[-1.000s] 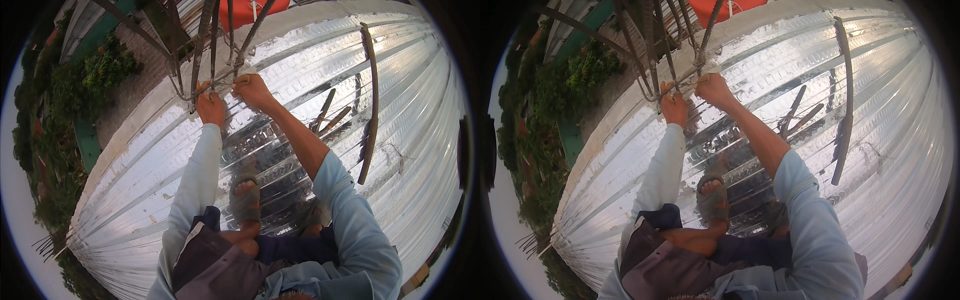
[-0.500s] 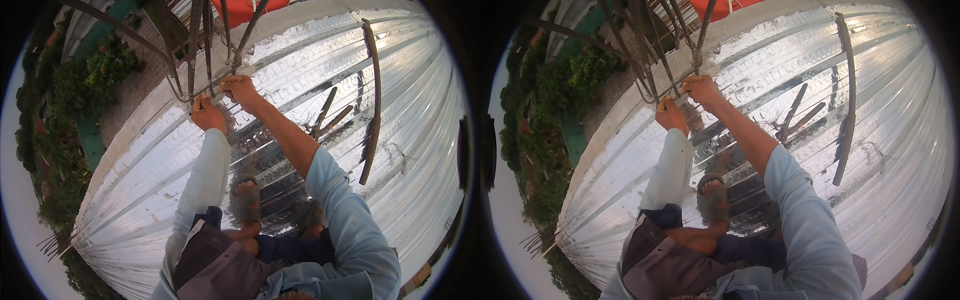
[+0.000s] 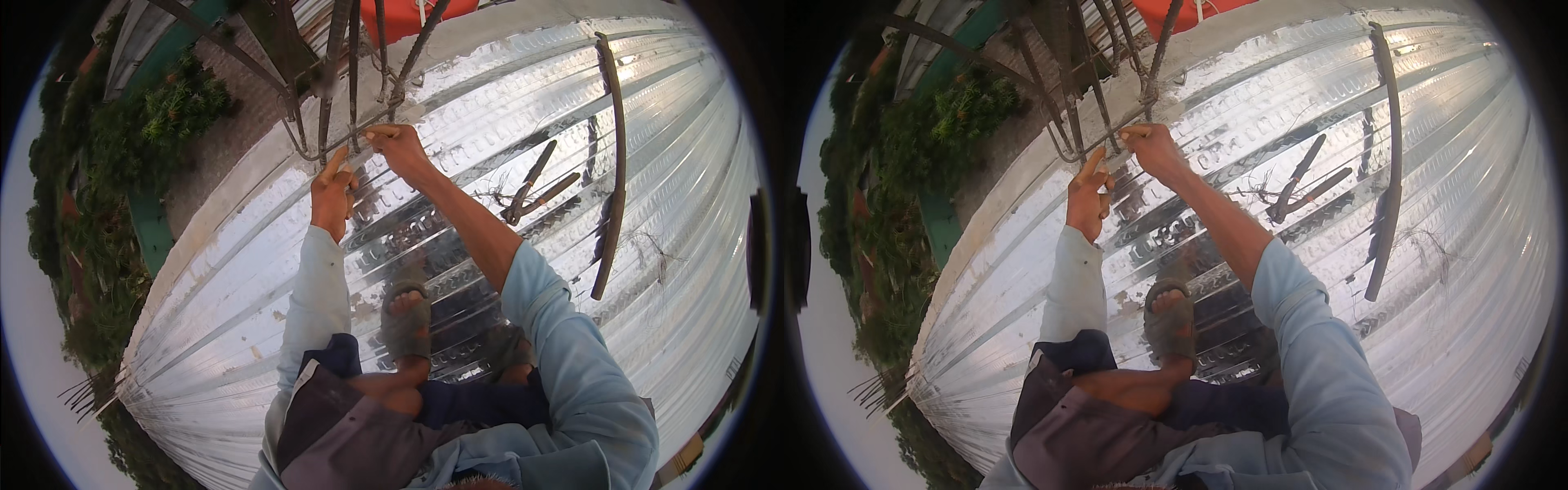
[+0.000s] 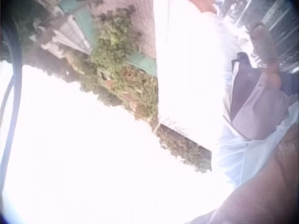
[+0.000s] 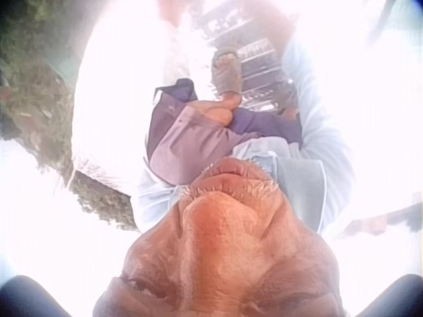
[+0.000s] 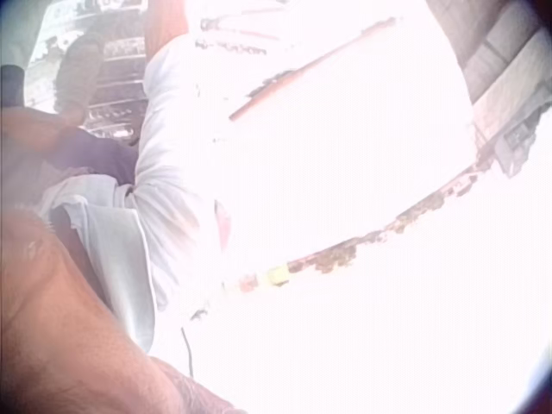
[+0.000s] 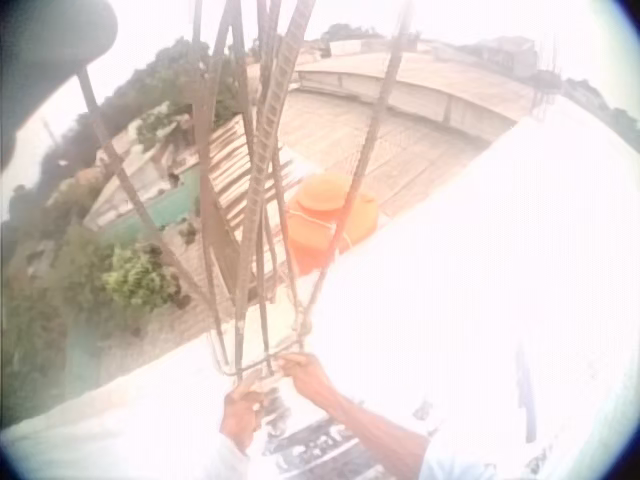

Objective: The person works on a corrugated metal roof, using pliers to manipulate and secure metal rods and wires. The person repeatedly adjusts the position of the rods and ties them together, occasionally repositioning on the roof to reach different sections.

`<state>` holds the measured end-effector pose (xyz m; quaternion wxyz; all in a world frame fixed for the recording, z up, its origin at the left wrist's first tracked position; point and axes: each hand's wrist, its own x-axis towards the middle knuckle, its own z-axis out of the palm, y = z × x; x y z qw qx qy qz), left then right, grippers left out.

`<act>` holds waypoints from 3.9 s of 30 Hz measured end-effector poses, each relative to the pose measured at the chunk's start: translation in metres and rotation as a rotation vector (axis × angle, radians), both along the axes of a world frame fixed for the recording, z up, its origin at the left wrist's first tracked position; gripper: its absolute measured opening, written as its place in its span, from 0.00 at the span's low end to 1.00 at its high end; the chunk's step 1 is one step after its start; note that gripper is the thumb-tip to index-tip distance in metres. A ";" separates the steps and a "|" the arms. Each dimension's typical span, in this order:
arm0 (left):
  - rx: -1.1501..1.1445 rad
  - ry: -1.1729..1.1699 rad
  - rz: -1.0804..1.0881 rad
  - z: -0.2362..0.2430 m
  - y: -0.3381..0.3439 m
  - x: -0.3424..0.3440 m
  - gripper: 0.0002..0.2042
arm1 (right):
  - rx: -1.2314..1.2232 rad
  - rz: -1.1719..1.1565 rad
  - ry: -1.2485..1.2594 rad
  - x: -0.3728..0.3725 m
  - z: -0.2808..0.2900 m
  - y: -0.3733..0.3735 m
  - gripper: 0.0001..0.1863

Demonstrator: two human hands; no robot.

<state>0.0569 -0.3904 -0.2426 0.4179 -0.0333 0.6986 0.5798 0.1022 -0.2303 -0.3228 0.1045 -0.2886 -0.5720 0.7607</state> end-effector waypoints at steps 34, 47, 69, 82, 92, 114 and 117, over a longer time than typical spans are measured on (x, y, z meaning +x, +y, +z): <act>0.423 -0.494 0.632 0.053 0.123 0.008 0.04 | 0.068 -0.354 0.213 -0.002 -0.053 -0.018 0.11; 0.237 -0.055 0.350 0.016 0.033 0.008 0.25 | 0.201 -0.475 0.133 -0.020 0.006 -0.053 0.18; 0.774 -0.527 0.360 -0.021 0.041 -0.038 0.19 | 0.170 0.248 0.030 -0.023 0.051 0.018 0.18; 0.099 0.710 0.046 -0.046 0.038 0.004 0.29 | 0.059 0.292 -0.049 -0.027 0.039 0.017 0.15; 0.436 0.081 0.334 -0.040 0.027 -0.001 0.20 | 0.301 0.035 0.004 -0.015 0.020 -0.010 0.16; 0.678 -0.292 0.398 -0.074 0.030 0.036 0.19 | 0.914 -0.170 -0.264 0.004 0.056 -0.053 0.15; 0.851 -0.485 0.293 -0.076 0.025 0.036 0.19 | 0.930 -0.164 -0.146 0.008 0.057 -0.051 0.12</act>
